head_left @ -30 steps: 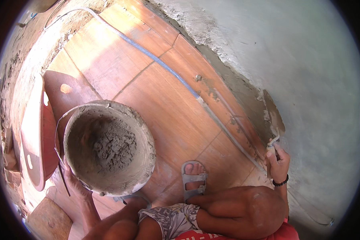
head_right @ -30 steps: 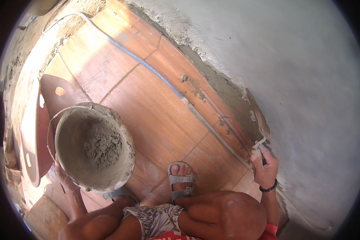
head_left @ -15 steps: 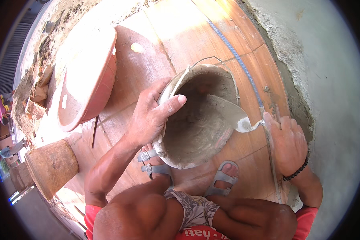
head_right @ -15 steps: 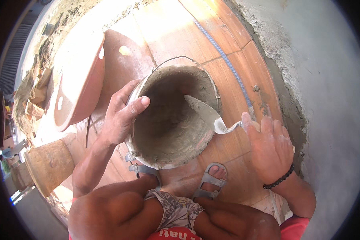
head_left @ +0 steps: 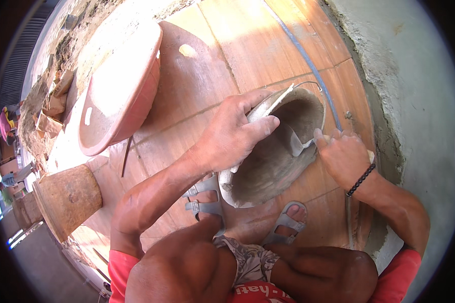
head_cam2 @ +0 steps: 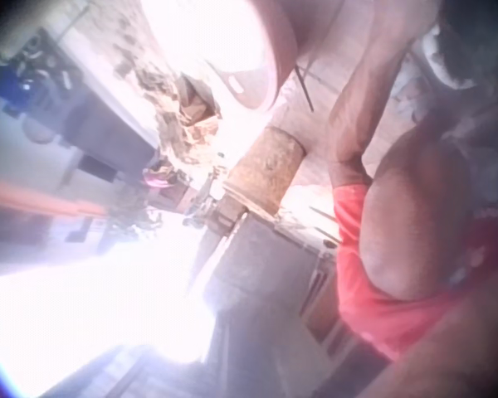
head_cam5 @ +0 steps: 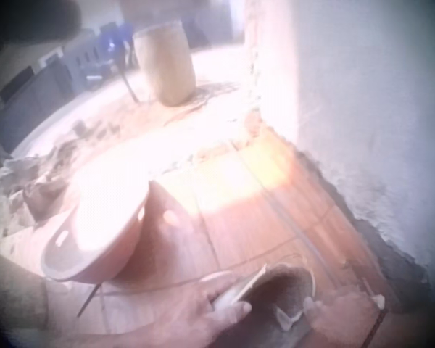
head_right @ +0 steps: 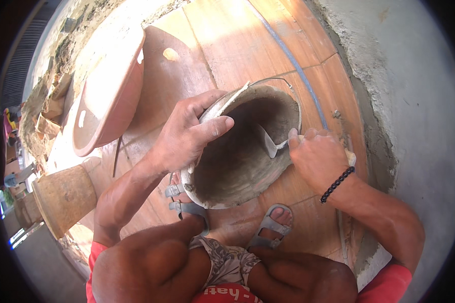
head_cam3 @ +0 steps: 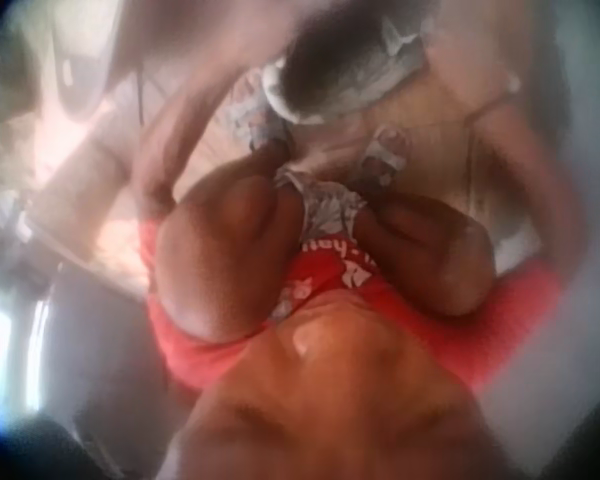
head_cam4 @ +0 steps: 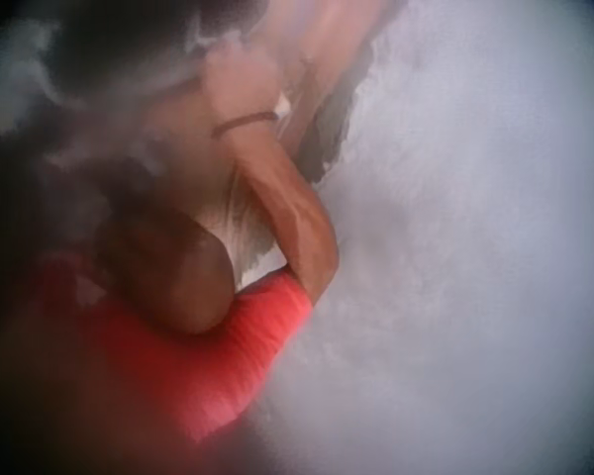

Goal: The person scoops wet cement from a bucket using a trowel and applies it to the base of a wall where it meets a tiled floor. The person repeatedly fills the trowel and smooths the cement along the wall's edge.

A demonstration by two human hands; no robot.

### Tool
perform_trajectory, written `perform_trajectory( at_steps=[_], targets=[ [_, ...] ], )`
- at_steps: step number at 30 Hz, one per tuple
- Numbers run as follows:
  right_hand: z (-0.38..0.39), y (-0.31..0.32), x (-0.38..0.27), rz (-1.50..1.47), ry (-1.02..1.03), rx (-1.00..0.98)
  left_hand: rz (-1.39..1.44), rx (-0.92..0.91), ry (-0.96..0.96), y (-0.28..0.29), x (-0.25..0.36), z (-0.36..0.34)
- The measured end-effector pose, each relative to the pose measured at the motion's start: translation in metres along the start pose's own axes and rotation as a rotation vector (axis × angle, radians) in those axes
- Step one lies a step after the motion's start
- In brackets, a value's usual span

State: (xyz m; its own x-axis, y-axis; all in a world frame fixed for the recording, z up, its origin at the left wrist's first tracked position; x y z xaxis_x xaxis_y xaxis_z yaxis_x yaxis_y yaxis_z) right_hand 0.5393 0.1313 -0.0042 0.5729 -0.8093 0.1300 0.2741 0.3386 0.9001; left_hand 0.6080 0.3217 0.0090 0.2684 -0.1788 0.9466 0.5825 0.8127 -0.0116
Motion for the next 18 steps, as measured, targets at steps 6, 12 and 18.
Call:
perform_trajectory(
  at_steps=[6, 12, 18],
  targets=[
    [0.002, 0.007, -0.010, -0.017, 0.028, 0.034, 0.106, 0.069, 0.035, 0.014, -0.005, 0.001],
    [-0.004, 0.015, -0.019, 0.018, 0.137, 0.032, 0.141, 0.133, 0.062, 0.018, -0.011, 0.003],
    [-0.005, 0.005, -0.028, -0.082, 0.189, -0.067, 0.120, 0.148, 0.064, 0.014, -0.009, 0.012]
  ],
)
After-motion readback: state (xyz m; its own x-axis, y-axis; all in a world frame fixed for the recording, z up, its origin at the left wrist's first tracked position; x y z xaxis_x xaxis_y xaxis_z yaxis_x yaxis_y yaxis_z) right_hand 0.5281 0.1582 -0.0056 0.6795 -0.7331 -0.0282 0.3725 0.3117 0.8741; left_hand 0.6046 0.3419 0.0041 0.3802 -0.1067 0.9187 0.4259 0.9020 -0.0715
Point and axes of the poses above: each hand's wrist, its own z-axis away from the middle knuckle, its own y-axis out of the back of the hand, x = y × z, the point moved 6 cm from there along -z, towards the middle knuckle, and after that the axes turned 2 degrees about -x, right-handed, at the moved point
